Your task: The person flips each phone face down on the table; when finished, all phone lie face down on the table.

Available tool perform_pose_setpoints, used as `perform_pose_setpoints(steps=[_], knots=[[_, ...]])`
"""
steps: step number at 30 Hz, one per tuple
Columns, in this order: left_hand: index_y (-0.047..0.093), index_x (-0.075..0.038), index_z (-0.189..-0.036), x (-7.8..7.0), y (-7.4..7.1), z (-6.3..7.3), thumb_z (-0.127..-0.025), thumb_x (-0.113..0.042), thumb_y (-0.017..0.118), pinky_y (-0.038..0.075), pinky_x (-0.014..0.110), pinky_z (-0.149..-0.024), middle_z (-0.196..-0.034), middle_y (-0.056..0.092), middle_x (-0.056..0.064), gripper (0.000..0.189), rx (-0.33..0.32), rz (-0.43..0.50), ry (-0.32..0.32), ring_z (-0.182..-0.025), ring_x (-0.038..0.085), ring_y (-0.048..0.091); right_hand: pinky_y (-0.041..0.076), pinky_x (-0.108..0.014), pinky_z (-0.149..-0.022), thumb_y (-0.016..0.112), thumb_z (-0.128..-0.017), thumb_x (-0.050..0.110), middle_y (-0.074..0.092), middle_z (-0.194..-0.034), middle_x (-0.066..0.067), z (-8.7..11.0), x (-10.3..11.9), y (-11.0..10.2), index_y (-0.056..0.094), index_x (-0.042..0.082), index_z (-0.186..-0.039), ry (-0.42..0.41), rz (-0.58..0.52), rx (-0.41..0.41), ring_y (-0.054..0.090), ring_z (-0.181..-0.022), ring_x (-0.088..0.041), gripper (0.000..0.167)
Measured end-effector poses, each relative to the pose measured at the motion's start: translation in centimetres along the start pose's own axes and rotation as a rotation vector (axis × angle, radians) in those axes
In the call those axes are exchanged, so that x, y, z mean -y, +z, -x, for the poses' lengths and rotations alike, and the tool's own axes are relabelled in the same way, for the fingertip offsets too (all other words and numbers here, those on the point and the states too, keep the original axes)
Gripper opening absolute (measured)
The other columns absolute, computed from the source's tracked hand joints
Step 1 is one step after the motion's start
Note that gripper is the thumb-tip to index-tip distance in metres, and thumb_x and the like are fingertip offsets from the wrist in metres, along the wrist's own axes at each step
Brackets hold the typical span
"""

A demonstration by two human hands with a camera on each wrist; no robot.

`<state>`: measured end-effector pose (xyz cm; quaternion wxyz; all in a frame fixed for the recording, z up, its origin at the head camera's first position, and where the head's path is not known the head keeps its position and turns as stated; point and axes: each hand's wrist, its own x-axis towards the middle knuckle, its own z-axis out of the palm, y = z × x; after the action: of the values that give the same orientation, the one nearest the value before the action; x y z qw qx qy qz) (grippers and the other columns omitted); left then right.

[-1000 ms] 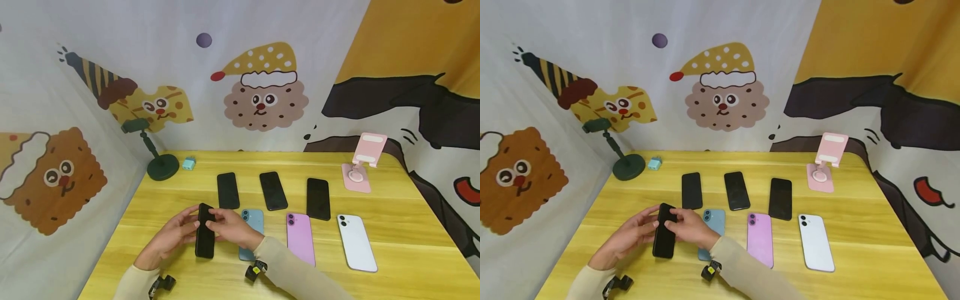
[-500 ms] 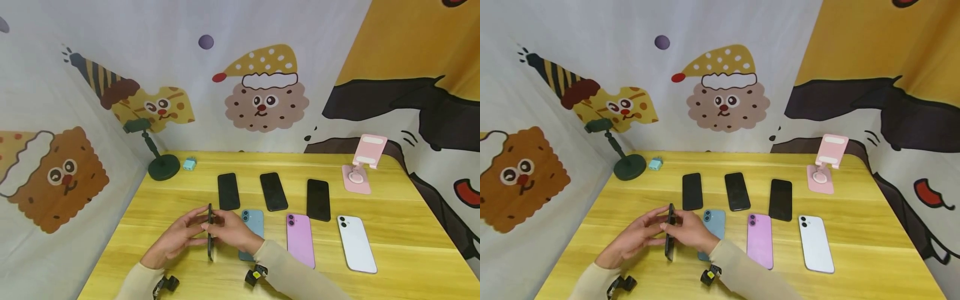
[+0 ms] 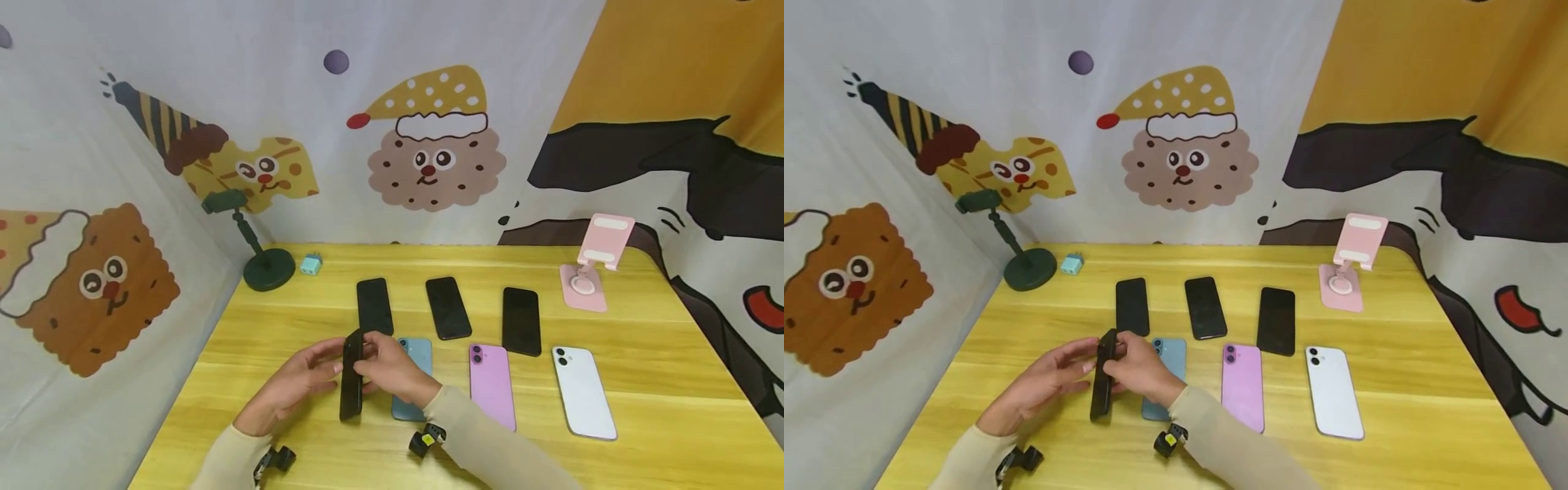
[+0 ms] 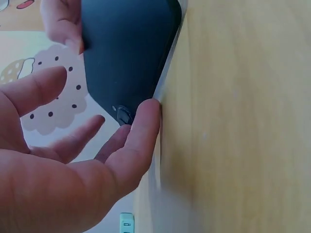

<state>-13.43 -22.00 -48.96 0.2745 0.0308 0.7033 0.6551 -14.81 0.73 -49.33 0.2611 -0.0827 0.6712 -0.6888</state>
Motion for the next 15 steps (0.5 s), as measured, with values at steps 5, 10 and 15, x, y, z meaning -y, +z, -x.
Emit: perform_pose_setpoints(steps=[5, 10, 15], knots=[[0.028, -0.004, -0.165, -0.25, -0.03, -0.01, -0.107, -0.017, 0.063, 0.055, 0.057, -0.108, -0.167, 0.030, 0.028, 0.069, -0.034, 0.017, -0.015, -0.145, 0.040, 0.048, 0.067, -0.044, -0.070, 0.061, -0.099, 0.000, 0.064, -0.122, -0.023, -0.24, -0.34, -0.47, 0.048, -0.003, -0.145, -0.005, -0.041, -0.018, 0.074, -0.092, -0.027, 0.048], [0.023, -0.002, -0.166, -0.19, -0.05, 0.15, -0.106, -0.016, 0.064, 0.059, 0.054, -0.102, -0.159, 0.038, 0.033, 0.073, -0.042, 0.026, -0.035, -0.129, 0.033, 0.062, 0.067, -0.043, -0.070, 0.061, -0.097, -0.002, 0.064, -0.120, -0.022, -0.54, -0.72, -0.56, 0.048, -0.002, -0.143, -0.016, -0.082, -0.024, 0.074, -0.091, -0.025, 0.047], [0.030, -0.008, -0.165, 0.03, 0.11, 0.00, -0.103, -0.013, 0.068, 0.063, 0.050, -0.092, -0.152, 0.043, 0.031, 0.072, -0.096, 0.023, -0.034, -0.115, 0.029, 0.069, 0.067, -0.043, -0.071, 0.062, -0.098, -0.002, 0.065, -0.121, -0.021, -0.69, -0.67, -0.54, 0.047, -0.001, -0.143, -0.023, -0.096, -0.015, 0.074, -0.093, -0.026, 0.047]])
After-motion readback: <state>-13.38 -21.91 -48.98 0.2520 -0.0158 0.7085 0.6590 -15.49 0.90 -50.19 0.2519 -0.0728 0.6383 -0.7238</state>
